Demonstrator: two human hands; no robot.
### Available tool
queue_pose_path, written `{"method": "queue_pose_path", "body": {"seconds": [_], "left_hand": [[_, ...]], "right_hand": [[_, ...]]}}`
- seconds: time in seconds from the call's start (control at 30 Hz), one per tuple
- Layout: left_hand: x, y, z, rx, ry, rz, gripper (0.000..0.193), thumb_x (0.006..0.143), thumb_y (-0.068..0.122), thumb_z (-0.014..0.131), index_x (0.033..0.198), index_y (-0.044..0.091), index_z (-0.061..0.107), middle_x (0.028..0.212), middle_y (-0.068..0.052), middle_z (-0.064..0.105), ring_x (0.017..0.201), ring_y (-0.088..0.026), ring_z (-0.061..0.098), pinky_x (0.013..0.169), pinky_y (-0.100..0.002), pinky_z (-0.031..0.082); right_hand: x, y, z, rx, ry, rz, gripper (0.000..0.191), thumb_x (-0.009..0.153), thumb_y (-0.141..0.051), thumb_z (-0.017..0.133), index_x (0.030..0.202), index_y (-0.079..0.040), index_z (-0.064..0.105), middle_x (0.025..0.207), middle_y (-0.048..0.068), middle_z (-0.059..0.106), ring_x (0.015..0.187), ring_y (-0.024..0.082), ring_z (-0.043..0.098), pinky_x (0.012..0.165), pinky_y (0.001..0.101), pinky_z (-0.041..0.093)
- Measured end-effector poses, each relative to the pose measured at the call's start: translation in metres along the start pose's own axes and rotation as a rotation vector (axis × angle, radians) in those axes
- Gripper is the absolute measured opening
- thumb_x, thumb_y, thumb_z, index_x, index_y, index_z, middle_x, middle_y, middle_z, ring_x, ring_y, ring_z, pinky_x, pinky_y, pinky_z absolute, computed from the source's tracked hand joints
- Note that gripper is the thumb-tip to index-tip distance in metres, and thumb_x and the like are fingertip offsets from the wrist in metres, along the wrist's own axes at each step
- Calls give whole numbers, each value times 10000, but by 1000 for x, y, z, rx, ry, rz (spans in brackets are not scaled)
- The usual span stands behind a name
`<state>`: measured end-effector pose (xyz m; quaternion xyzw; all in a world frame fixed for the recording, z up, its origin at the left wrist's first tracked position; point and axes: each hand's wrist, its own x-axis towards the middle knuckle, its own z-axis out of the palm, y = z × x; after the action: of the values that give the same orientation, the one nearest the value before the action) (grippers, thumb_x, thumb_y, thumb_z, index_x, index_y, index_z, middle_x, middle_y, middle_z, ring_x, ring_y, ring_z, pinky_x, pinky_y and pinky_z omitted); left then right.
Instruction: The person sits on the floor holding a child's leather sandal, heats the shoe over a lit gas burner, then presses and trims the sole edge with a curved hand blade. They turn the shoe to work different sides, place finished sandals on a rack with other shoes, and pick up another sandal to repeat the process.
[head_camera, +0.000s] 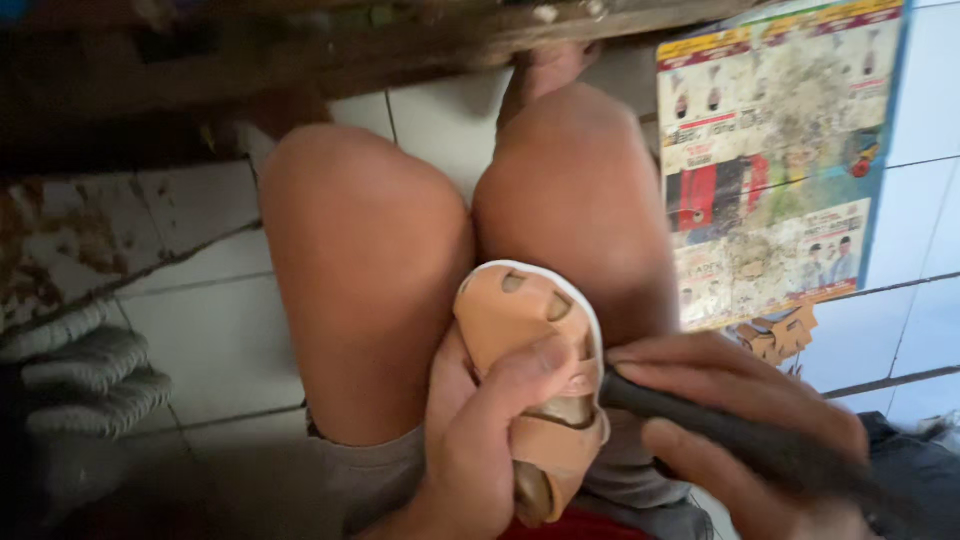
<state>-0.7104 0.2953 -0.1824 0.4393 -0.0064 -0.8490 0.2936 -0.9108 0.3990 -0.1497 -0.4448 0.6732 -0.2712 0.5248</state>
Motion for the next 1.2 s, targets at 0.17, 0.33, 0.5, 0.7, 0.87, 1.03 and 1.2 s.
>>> {"method": "queue_pose_path", "body": {"seconds": [0.17,0.33,0.5,0.7,0.87,1.03,1.2], "left_hand": [[-4,9,3,-2,-87,-39,335,890,189,626,1138,-33,584,848,-154,671,656,-228,679,561,-364,565],[-8,10,7,-35,-97,-13,351,935,223,599,1145,-55,556,837,-177,648,616,-274,671,534,-400,563],[-5,1,5,63,76,42,368,869,174,596,1183,-18,586,944,-140,690,772,-228,706,645,-377,601],[-3,-4,-3,2,58,71,364,853,109,664,1184,-21,584,953,-131,676,756,-195,666,610,-332,541],[-5,-1,-5,-77,38,52,374,902,77,690,1235,-56,583,935,-168,656,681,-193,613,540,-313,484],[-2,1,-7,-76,65,-1,399,823,58,674,1200,-25,571,926,-147,668,698,-176,650,543,-312,519],[-2,0,-12,-96,78,-2,460,796,30,684,1234,-16,553,977,-162,682,785,-186,710,646,-325,597]], "right_hand": [[9,-9,-5,311,-42,130,356,849,-131,698,1124,79,779,1243,208,707,1101,301,711,889,361,560],[-10,2,11,481,67,231,427,798,-131,688,1152,91,774,1207,231,754,1086,314,726,947,386,559],[-22,3,20,-195,111,-197,287,868,-141,697,1112,7,717,1174,131,757,1153,263,707,979,314,594],[19,-36,15,-130,30,-114,344,808,-121,777,1126,6,744,1132,123,774,1067,229,728,923,311,583],[27,-37,6,4,-63,-46,315,821,-125,748,1113,-6,757,1140,119,732,1054,221,737,895,306,624],[20,-31,7,43,84,297,338,745,-90,768,1071,-8,808,1143,162,766,1007,274,749,738,343,655],[40,-44,12,116,94,232,309,751,-70,745,1036,31,807,1134,203,770,1065,306,742,900,349,599]]}}
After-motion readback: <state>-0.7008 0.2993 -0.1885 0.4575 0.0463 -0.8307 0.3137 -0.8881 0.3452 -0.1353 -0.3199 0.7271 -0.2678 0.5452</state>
